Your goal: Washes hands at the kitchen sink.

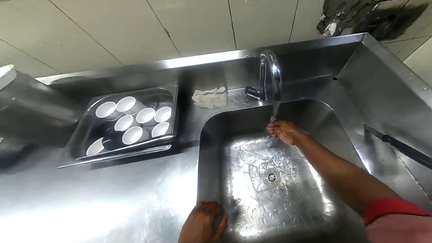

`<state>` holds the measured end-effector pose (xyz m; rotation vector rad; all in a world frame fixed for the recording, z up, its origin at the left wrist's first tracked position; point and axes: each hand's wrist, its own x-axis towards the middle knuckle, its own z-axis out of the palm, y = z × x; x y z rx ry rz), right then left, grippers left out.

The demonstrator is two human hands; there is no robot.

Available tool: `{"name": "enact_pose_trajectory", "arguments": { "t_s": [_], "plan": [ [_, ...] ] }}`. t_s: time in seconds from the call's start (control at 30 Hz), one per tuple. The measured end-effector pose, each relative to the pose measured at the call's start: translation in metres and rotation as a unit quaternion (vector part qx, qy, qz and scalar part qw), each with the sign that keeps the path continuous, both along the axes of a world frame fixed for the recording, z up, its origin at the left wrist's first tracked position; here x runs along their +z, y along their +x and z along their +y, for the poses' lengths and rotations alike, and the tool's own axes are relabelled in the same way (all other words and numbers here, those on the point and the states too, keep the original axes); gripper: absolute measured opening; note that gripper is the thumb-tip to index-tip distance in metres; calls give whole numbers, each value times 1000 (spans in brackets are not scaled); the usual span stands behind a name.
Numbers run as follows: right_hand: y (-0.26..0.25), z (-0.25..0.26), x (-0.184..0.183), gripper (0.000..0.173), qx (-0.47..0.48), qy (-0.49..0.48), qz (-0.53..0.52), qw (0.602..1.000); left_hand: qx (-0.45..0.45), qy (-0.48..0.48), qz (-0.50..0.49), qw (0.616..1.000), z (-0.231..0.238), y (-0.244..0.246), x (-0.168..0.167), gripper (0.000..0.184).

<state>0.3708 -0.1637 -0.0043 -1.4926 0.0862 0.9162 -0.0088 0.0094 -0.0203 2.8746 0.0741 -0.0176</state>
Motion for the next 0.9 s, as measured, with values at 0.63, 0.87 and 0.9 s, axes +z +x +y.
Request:
{"name": "enact_pose_trajectory", "arguments": {
  "t_s": [0.63,0.87,0.9],
  "plan": [
    [64,-113,-12,27,433,-498,-151,736,-4,9,-3,1000,0,0,-2,41],
    [29,-49,-26,32,152,-198,-59,967,-2,-5,13,1000,-2,0,5,39],
    [25,-32,-26,33,85,-130,-22,988,-1,-13,21,1000,-2,0,7,38]
  ]
}}
